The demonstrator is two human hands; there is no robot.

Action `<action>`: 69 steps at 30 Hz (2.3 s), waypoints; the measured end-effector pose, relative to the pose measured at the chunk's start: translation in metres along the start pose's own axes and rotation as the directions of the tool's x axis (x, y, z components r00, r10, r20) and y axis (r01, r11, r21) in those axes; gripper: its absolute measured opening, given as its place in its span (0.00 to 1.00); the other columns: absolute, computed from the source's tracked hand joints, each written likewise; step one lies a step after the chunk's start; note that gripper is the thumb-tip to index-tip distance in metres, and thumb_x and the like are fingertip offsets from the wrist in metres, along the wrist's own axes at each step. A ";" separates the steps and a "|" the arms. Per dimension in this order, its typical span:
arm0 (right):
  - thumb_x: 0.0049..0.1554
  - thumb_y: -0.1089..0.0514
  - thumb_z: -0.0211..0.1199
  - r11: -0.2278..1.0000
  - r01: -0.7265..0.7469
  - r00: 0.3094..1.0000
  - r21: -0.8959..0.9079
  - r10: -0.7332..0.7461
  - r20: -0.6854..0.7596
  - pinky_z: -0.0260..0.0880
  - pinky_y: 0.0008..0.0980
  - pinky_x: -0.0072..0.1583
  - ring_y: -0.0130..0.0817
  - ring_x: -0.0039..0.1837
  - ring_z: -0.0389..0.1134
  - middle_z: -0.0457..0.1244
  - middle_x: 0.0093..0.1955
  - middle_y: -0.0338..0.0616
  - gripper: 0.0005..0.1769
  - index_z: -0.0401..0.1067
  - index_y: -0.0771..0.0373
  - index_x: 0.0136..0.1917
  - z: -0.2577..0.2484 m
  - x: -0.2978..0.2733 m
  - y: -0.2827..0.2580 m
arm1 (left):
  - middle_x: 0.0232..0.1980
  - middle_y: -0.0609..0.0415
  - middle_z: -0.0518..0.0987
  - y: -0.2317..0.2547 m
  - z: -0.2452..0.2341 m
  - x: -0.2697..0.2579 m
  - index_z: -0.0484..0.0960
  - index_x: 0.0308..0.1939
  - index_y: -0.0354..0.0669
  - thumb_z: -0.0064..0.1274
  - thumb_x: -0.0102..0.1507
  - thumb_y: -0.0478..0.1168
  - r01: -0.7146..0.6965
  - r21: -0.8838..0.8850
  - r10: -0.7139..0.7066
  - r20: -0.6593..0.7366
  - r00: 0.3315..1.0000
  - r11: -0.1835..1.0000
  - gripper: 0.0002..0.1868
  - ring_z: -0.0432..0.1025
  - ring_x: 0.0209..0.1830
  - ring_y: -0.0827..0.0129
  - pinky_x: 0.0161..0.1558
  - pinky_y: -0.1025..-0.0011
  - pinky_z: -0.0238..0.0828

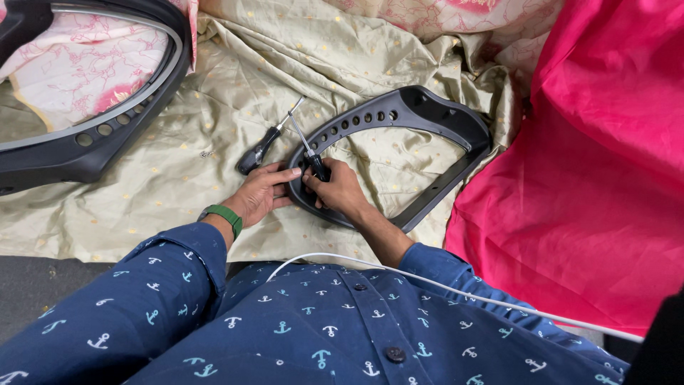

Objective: The person uses a screwdriver to tighten screws into a black plastic frame component on a patterned cloth surface. They then pick up a second matching frame and align it with the first, continuing to secure the assembly with the screwdriver.

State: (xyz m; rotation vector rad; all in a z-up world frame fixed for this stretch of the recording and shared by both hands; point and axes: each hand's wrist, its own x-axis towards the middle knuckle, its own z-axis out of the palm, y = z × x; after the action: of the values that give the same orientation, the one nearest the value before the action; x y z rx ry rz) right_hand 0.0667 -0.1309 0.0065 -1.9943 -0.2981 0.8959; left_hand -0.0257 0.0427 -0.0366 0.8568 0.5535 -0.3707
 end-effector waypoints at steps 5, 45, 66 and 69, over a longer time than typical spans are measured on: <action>0.56 0.57 0.67 1.000 0.003 1.000 0.008 -0.003 0.000 0.66 0.28 0.29 0.28 0.27 0.67 0.69 0.34 0.43 0.11 0.73 0.67 0.47 0.000 -0.001 0.000 | 0.48 0.57 0.83 0.000 0.001 -0.002 0.80 0.54 0.44 0.61 0.61 0.46 -0.014 0.004 0.014 -0.015 1.000 1.000 0.20 0.79 0.47 0.70 0.55 0.63 0.77; 0.57 0.61 0.66 0.992 0.022 1.000 0.124 -0.021 -0.007 0.64 0.27 0.29 0.25 0.26 0.65 0.67 0.32 0.40 0.11 0.73 0.68 0.51 -0.005 -0.007 0.016 | 0.49 0.56 0.82 -0.004 0.013 -0.005 0.78 0.55 0.41 0.61 0.57 0.32 -0.079 0.114 0.090 -0.093 0.992 0.990 0.22 0.78 0.51 0.70 0.58 0.64 0.75; 0.56 0.59 0.67 0.998 0.016 1.000 0.068 -0.016 0.004 0.65 0.26 0.29 0.24 0.27 0.67 0.68 0.31 0.41 0.09 0.73 0.68 0.46 -0.003 0.000 0.011 | 0.48 0.57 0.83 0.003 0.017 -0.007 0.80 0.53 0.42 0.61 0.58 0.36 -0.042 0.165 0.062 -0.117 0.991 0.985 0.19 0.78 0.51 0.71 0.60 0.62 0.75; 0.57 0.59 0.68 0.994 0.038 0.999 0.103 -0.039 0.005 0.64 0.26 0.28 0.24 0.27 0.66 0.67 0.31 0.41 0.10 0.73 0.68 0.46 -0.002 -0.001 0.013 | 0.48 0.55 0.83 0.001 0.019 -0.008 0.81 0.51 0.40 0.61 0.60 0.41 -0.055 0.132 0.070 -0.112 0.991 0.990 0.17 0.78 0.50 0.70 0.58 0.61 0.76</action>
State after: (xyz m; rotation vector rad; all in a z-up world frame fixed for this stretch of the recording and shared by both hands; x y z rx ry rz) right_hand 0.0660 -0.1399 -0.0028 -1.8846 -0.2873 0.8767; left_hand -0.0252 0.0290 -0.0211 1.0225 0.6140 -0.3024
